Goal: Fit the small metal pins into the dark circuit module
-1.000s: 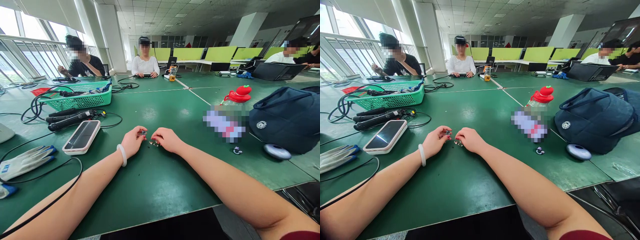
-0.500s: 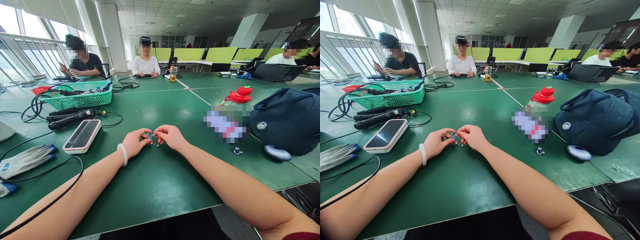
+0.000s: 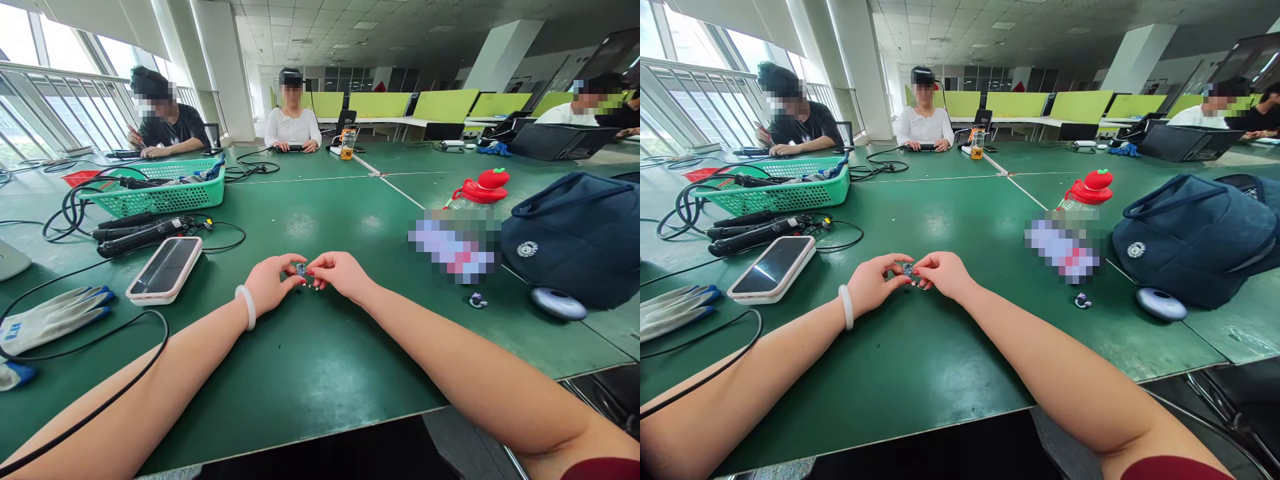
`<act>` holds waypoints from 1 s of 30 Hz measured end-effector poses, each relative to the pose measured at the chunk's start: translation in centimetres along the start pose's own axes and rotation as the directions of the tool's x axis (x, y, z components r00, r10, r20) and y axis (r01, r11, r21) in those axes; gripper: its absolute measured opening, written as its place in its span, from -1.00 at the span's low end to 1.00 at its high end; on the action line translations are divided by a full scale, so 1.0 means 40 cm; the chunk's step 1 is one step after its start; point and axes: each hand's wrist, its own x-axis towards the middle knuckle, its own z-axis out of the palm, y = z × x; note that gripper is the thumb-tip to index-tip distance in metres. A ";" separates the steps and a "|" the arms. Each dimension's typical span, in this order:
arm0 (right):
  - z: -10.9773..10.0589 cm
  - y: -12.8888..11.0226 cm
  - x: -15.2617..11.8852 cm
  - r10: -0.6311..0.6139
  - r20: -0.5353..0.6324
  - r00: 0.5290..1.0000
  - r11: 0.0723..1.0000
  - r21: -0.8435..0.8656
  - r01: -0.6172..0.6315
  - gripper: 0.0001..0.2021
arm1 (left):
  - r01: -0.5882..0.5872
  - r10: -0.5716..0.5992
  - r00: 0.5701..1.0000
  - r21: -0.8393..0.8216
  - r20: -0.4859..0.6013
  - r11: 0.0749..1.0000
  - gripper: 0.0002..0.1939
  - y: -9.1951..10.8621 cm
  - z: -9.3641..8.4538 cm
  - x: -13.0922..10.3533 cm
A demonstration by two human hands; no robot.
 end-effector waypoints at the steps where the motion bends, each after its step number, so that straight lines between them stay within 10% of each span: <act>1: 0.000 0.001 0.000 -0.002 0.008 1.000 1.000 0.004 0.002 -0.86 | -0.010 0.010 1.000 0.011 0.003 1.000 -0.71 -0.001 0.001 0.000; 30: 0.005 -0.005 -0.018 -0.269 0.005 0.963 0.884 -0.396 0.249 -0.88 | -0.066 0.065 0.996 0.012 0.054 0.998 -0.40 0.000 0.000 -0.005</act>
